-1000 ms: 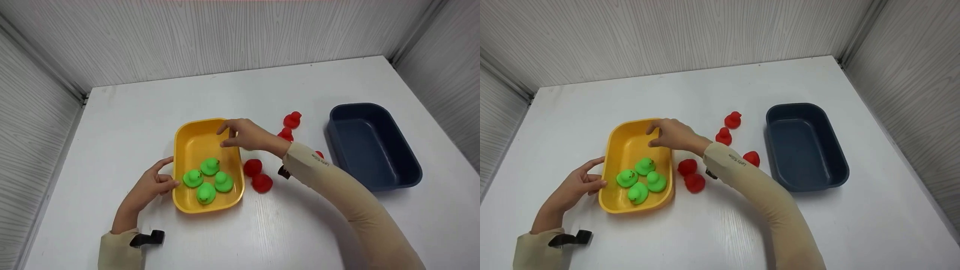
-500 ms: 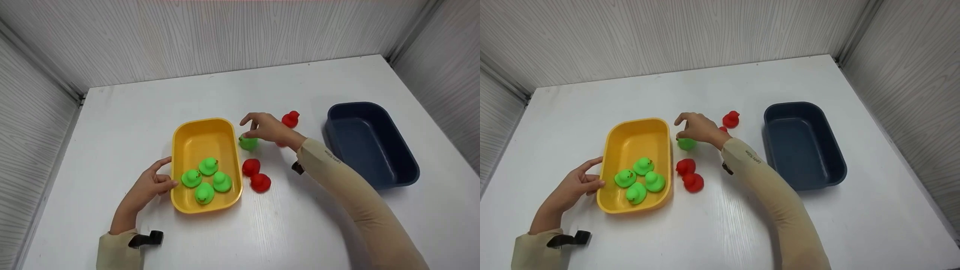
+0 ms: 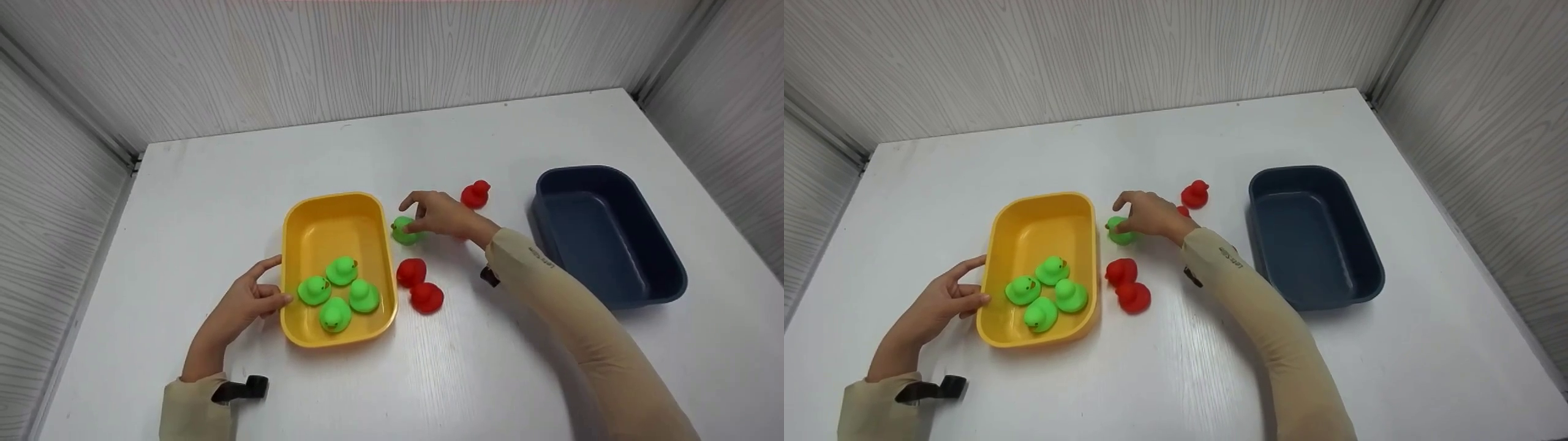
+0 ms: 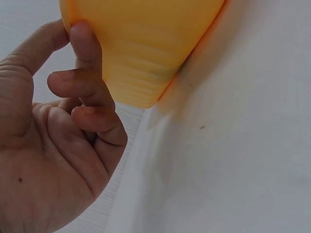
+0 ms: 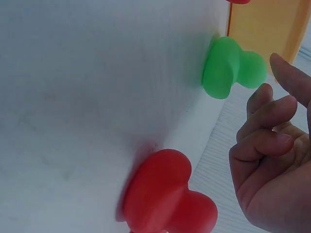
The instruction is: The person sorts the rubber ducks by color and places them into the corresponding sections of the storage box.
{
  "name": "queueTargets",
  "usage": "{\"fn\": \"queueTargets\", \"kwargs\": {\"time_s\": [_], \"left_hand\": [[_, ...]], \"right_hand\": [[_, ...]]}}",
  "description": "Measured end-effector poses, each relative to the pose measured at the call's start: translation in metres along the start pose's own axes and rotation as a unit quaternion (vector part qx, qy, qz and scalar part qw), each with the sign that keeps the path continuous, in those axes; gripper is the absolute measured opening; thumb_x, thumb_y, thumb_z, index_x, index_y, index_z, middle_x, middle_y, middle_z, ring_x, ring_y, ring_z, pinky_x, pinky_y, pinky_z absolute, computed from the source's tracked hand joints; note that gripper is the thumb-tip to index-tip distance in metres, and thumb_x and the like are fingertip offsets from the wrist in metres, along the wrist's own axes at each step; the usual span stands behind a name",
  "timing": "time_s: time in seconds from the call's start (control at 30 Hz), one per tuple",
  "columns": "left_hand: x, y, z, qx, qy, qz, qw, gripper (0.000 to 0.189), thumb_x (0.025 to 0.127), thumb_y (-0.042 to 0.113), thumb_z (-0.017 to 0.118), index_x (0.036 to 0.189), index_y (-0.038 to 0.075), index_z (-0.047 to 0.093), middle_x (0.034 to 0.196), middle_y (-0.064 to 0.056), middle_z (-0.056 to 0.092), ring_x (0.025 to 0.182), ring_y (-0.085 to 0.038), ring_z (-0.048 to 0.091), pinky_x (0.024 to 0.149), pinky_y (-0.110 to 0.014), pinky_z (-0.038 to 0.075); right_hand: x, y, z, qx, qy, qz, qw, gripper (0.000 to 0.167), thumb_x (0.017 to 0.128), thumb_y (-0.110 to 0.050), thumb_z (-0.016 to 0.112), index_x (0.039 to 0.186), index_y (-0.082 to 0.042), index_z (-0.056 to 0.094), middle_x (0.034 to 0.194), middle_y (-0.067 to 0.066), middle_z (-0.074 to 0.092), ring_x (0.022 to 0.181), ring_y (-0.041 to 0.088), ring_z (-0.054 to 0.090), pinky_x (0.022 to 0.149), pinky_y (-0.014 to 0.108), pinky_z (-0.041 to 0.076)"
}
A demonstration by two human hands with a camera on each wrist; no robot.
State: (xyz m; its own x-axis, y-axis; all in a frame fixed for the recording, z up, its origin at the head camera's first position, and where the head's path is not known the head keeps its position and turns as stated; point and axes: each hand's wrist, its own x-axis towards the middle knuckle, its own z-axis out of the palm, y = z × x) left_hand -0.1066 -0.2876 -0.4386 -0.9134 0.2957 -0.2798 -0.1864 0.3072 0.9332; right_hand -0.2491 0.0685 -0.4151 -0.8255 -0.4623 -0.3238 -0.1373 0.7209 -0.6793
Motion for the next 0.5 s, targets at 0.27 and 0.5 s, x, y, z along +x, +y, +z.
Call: {"fn": "queueTargets", "kwargs": {"time_s": [0.27, 0.5], "left_hand": [[-0.0006, 0.0008, -0.0001, -0.001, -0.002, 0.0, 1.0, 0.078, 0.088, 0.013, 0.067, 0.151, 0.008, 0.021, 0.059, 0.006, 0.045, 0.055, -0.008, 0.038, 0.056, -0.027, 0.031], [-0.001, 0.0005, -0.0009, -0.005, -0.004, 0.008, 0.9999, 0.077, 0.089, 0.011, 0.066, 0.151, 0.008, 0.022, 0.059, 0.006, 0.045, 0.055, -0.007, 0.038, 0.056, -0.027, 0.032]], "right_hand": [[0.0054, 0.0021, 0.0053, -0.017, -0.018, 0.003, 0.9997, 0.045, 0.087, -0.028, 0.071, 0.128, -0.018, 0.057, 0.105, 0.007, 0.064, 0.09, 0.021, 0.058, 0.084, 0.028, 0.052], [0.0075, 0.0004, 0.0079, -0.014, -0.019, 0.01, 0.9997, 0.042, 0.088, -0.027, 0.07, 0.127, -0.018, 0.058, 0.106, 0.006, 0.064, 0.089, 0.021, 0.058, 0.083, 0.027, 0.053]]}}
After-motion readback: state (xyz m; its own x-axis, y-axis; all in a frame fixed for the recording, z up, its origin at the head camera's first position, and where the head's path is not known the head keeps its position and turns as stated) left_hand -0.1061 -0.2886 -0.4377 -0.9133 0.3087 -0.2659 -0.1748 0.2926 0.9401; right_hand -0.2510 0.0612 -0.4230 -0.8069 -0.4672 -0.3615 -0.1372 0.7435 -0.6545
